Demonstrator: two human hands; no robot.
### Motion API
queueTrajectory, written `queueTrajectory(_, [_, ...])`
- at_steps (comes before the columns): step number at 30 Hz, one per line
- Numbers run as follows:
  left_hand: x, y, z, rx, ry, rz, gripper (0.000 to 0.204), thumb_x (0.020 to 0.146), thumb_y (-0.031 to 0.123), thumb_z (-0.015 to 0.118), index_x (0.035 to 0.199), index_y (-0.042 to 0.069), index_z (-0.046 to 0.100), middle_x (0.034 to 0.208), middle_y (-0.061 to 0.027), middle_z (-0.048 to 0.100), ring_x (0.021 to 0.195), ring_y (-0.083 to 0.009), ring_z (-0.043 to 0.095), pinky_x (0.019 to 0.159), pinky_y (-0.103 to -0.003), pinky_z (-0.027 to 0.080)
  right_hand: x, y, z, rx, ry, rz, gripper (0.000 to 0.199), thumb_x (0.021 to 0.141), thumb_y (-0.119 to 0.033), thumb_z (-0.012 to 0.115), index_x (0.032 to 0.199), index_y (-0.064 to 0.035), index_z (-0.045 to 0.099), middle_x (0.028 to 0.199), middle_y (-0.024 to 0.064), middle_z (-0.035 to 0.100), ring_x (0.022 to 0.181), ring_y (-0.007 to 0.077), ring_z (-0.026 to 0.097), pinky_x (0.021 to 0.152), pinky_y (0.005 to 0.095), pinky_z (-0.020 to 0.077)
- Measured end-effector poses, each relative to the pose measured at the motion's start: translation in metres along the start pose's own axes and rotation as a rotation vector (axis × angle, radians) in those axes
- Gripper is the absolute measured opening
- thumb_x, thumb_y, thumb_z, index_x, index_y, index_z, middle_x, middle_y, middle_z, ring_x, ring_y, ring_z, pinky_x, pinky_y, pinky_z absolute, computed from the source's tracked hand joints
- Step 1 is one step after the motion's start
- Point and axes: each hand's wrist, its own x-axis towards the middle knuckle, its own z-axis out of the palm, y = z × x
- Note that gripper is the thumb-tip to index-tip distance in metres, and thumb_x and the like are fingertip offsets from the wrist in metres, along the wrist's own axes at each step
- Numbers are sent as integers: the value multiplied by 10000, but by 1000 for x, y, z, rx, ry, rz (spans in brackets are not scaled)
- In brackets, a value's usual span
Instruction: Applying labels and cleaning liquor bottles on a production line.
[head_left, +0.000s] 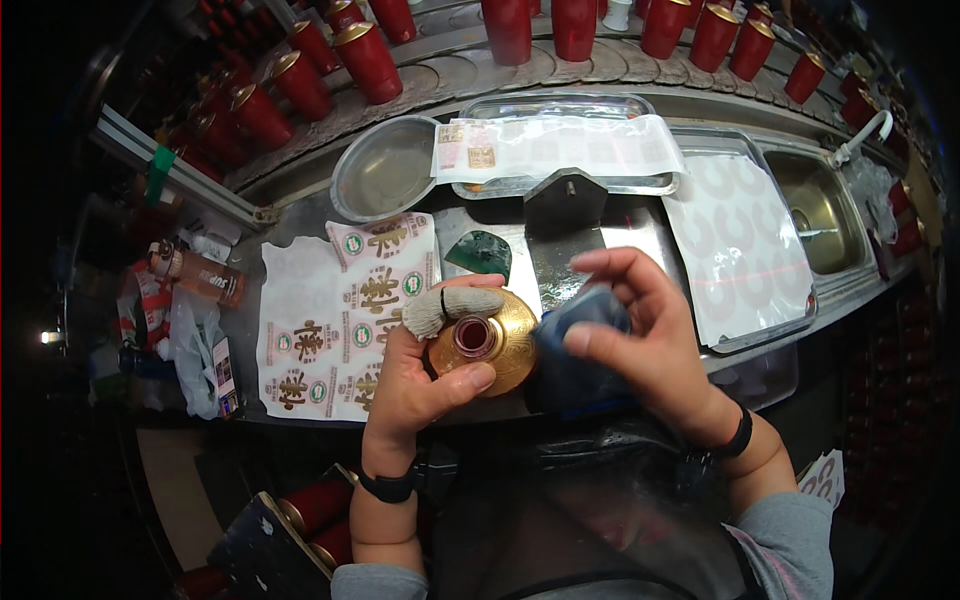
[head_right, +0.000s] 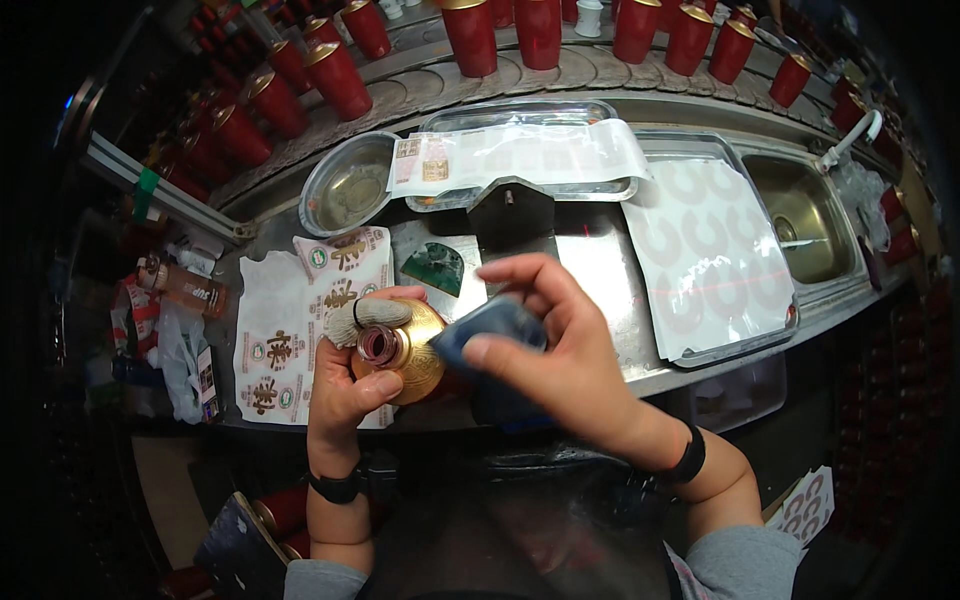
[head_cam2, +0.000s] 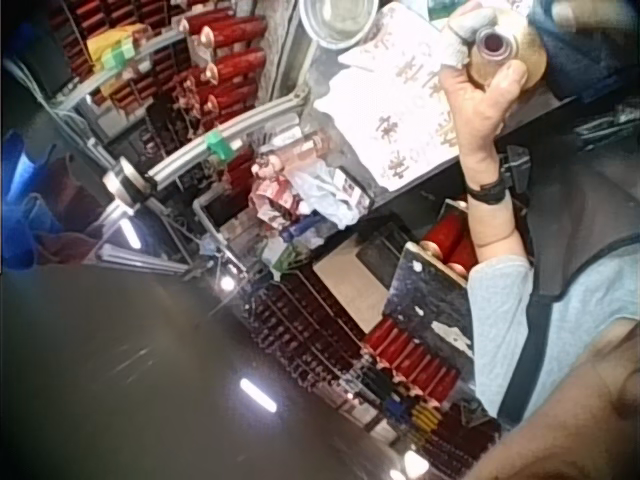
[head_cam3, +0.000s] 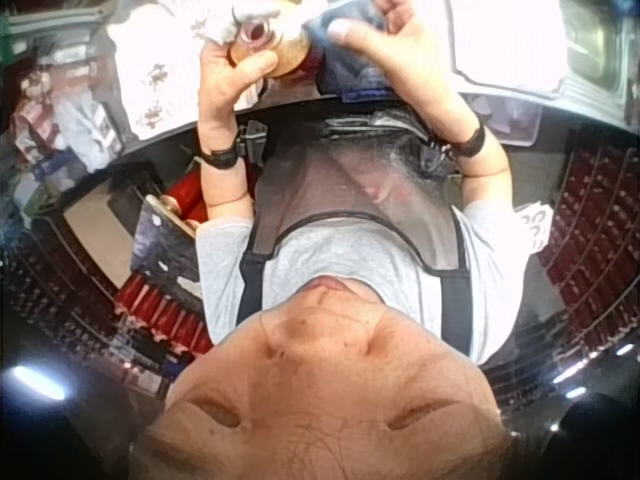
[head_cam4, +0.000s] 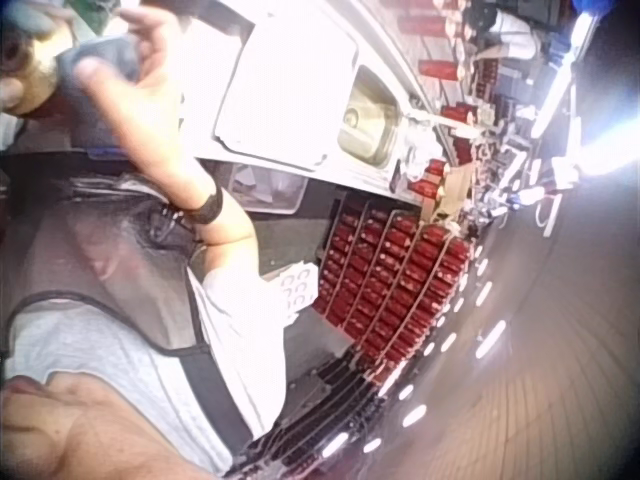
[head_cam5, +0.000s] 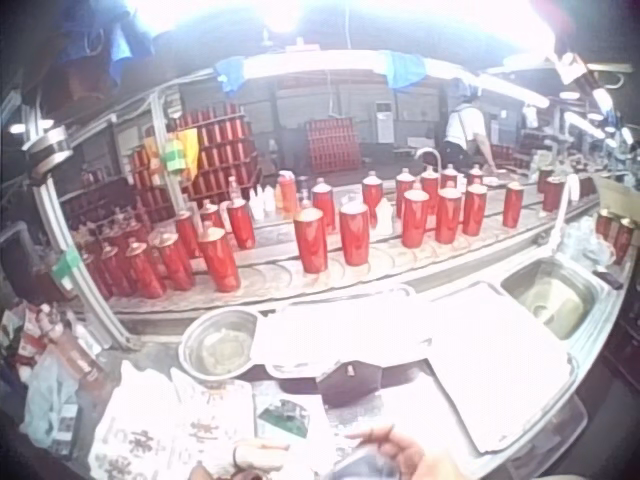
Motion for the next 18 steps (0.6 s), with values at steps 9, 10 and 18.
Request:
queueTrajectory(9, [1,0,-3,23,14,33,556,760,120,758,1282,6,605,1372,-109,569,1214,-196,577,1049,-343,452,23,-9,18,-546,48,-635,264,772,-23,778,997,22,647,855,116,666,767,196,675,676,289,514])
queueTrajectory(10, [0,-1,-3,16,11,40,551,761,117,757,1280,7,606,1364,-108,574,1210,-194,578,1046,-341,453,21,-8,20,-426,20,-733,253,776,-26,781,986,24,651,854,114,670,779,181,677,681,282,515])
queueTrajectory(18, [-1,4,-3,26,7,21,660,769,129,786,1366,13,532,1307,-71,594,1198,-161,573,1040,-323,451,20,0,17,-450,17,-751,196,797,-33,762,952,-2,647,851,86,669,721,145,648,660,264,503])
